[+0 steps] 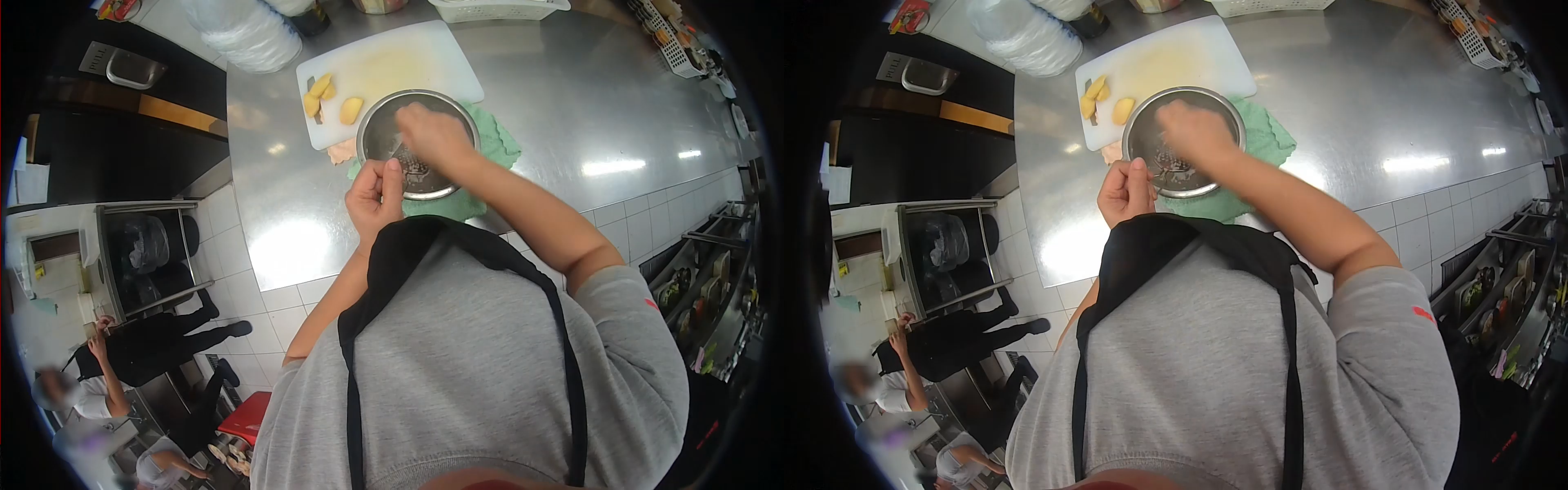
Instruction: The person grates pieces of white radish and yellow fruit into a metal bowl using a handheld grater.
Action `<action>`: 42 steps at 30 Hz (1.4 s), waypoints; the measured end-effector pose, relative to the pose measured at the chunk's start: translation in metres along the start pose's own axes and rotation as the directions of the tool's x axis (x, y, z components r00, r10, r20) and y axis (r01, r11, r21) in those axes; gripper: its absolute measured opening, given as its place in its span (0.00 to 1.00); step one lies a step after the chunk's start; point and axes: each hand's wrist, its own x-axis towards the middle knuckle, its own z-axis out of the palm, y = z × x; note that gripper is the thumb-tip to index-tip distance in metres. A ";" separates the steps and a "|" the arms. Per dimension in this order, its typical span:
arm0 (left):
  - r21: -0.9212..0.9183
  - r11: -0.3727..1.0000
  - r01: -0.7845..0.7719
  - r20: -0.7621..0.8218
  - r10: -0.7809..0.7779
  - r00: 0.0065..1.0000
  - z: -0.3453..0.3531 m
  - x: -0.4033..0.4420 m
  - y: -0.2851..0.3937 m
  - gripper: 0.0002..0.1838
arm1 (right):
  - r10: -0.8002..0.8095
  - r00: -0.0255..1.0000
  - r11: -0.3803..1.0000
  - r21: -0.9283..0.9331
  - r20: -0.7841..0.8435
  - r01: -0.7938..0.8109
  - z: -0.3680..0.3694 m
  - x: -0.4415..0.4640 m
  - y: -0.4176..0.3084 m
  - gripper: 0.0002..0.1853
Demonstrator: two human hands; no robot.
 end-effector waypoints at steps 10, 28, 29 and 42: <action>0.073 0.997 -0.027 0.014 0.026 1.000 0.002 0.011 0.006 0.11 | 0.069 0.976 0.998 -0.020 0.207 -0.066 0.012 0.014 0.024 0.08; 0.182 0.983 -0.031 0.005 0.031 1.000 -0.003 0.012 -0.002 0.11 | 0.020 0.975 0.994 -0.113 0.219 0.005 0.021 0.019 0.019 0.06; 0.102 0.994 -0.035 -0.007 0.036 0.999 -0.002 0.014 0.001 0.10 | -0.033 0.966 0.993 -0.099 0.257 0.060 0.013 0.017 0.006 0.06; 0.078 0.997 -0.003 -0.028 0.005 1.000 -0.008 0.002 -0.002 0.11 | -0.001 0.962 1.000 -0.019 0.275 0.006 0.001 0.014 -0.007 0.06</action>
